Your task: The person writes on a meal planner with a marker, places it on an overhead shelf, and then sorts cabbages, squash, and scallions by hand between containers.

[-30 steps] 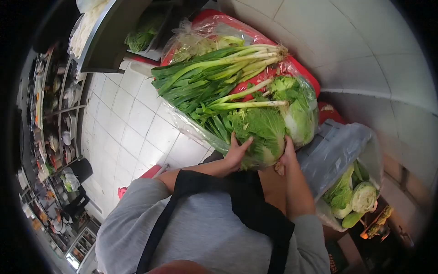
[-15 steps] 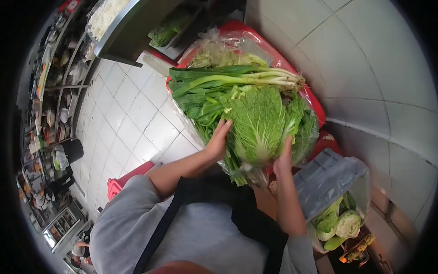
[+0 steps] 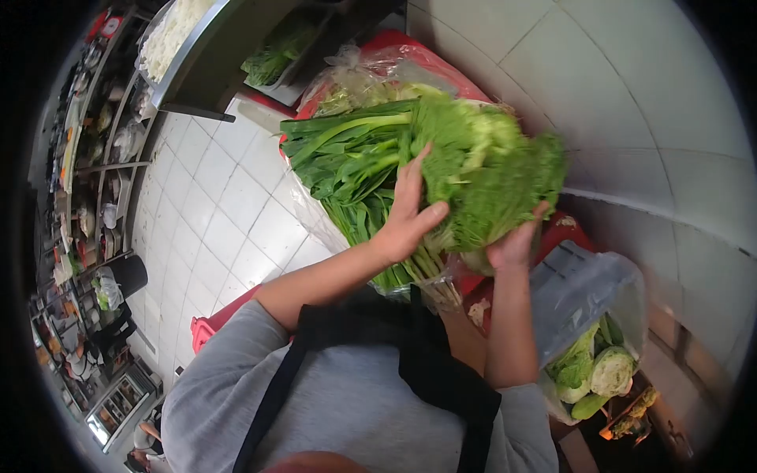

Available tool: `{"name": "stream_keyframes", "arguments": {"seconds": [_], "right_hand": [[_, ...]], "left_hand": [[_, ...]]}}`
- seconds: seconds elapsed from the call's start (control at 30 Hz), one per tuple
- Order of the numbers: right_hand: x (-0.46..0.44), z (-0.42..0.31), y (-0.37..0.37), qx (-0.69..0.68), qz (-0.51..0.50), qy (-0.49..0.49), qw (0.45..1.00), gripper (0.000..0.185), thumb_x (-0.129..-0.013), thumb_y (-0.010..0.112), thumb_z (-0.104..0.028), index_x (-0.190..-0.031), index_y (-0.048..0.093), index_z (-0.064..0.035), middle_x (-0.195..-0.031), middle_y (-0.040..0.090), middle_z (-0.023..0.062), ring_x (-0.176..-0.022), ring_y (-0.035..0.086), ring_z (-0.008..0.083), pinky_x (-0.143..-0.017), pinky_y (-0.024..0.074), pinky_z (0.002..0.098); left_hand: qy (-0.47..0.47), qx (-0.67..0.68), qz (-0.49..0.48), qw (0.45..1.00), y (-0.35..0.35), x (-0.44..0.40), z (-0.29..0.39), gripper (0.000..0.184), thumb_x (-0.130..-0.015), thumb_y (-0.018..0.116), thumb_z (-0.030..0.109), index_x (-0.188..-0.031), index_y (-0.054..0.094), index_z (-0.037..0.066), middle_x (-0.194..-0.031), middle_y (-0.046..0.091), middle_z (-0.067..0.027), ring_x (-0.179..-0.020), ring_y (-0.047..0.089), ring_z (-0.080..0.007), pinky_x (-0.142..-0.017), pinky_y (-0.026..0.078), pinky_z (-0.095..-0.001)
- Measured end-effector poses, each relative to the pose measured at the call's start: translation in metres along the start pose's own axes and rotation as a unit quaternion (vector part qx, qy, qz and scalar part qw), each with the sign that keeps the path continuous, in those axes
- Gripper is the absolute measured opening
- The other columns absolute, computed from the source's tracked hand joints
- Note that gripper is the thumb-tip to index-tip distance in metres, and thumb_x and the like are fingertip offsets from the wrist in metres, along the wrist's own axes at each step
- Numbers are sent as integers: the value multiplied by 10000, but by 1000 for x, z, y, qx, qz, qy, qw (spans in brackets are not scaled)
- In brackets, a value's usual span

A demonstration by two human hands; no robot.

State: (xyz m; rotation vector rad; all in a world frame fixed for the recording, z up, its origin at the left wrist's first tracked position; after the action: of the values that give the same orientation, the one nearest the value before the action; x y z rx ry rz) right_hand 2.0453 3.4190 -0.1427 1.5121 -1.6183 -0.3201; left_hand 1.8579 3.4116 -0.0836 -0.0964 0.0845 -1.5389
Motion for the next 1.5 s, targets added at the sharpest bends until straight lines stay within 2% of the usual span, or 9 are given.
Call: {"name": "stream_keyframes", "arguments": {"seconds": [0.3, 0.57, 0.83, 1.07, 1.2, 1.23, 1.33, 1.43, 1.5], "right_hand": [[65, -102, 53, 82, -73, -132, 985, 680, -837, 519, -479, -1379, 336, -110, -1418, 342, 97, -1311, 309, 294, -1069, 282, 451], [147, -223, 32, 106, -59, -266, 956, 687, -782, 591, -399, -1356, 367, -94, -1438, 309, 108, -1332, 268, 304, -1080, 263, 450], [316, -337, -72, 393, 98, -391, 827, 704, -728, 663, -320, -1333, 398, -79, -1459, 276, 118, -1354, 228, 314, -1090, 244, 449], [315, -298, -197, 658, 88, -303, 684, 726, -680, 726, -250, -1313, 425, -65, -1477, 248, 127, -1372, 193, 323, -1099, 227, 447], [272, -220, -240, 850, 5, -256, 461, 768, -609, 783, -191, -1287, 452, -43, -1497, 209, 140, -1387, 159, 335, -1104, 219, 445], [269, -228, -237, 823, 12, -190, 535, 793, -631, 777, -198, -1322, 417, -46, -1490, 230, 145, -1381, 188, 321, -1098, 234, 409], [280, -244, -195, 764, -17, 8, 644, 628, -631, 695, -56, -1232, 515, -65, -1495, 203, 146, -1376, 199, 337, -1098, 240, 428], [265, -272, -122, 872, 18, -79, 483, 563, -665, 662, -42, -1212, 534, -69, -1461, 283, 141, -1325, 310, 321, -1059, 305, 401], [232, -264, -66, 864, -2, -116, 489, 545, -680, 667, -61, -1207, 532, -54, -1389, 388, 148, -1260, 396, 313, -1025, 340, 392]], "left_hand": [[334, -186, -114, 917, 86, 21, 187, 967, -579, 673, 662, -1332, 440, 103, -1324, 370, -189, -1198, 328, -387, -1006, 215, -515], [529, -84, -206, 819, 216, 69, 294, 787, -668, 676, 499, -1268, 502, 21, -1252, 478, -194, -1106, 439, -363, -969, 327, -422], [519, 84, -382, 760, 333, 161, 312, 462, -707, 655, 288, -1049, 534, 1, -915, 517, -165, -933, 491, -356, -903, 332, -446], [320, -42, -527, 786, 319, 223, 153, 260, -788, 592, 95, -1035, 578, 13, -1039, 576, -169, -981, 552, -331, -935, 411, -436], [-115, -15, -144, 983, 149, 175, -29, 263, -855, 573, 108, -1106, 539, 34, -1004, 585, -87, -937, 567, -183, -874, 431, -337], [-159, -36, 11, 987, 80, 180, -79, 317, -863, 569, 135, -1155, 494, 37, -1018, 571, -83, -926, 553, -177, -857, 434, -332], [-317, -54, 295, 900, -72, 239, -191, 409, -872, 564, 233, -1203, 423, 38, -1086, 521, -123, -934, 508, -196, -822, 433, -327], [-533, -73, 261, 802, -129, 301, -321, 434, -858, 563, 286, -1201, 452, 44, -1167, 487, -139, -1005, 482, -258, -843, 426, -345], [-567, -107, 204, 791, -107, 309, -354, 470, -866, 551, 296, -1256, 454, 53, -1210, 511, -154, -1046, 512, -298, -854, 449, -375]]}}
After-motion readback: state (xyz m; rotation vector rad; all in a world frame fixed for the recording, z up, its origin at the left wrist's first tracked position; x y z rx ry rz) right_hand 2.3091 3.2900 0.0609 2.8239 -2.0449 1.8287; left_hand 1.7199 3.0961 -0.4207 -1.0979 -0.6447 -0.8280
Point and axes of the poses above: each hand's wrist, its own x-axis away from the middle knuckle, its own y-axis out of the palm, z = x × y, the point moved 10 cm from there along -x, towards the middle knuckle
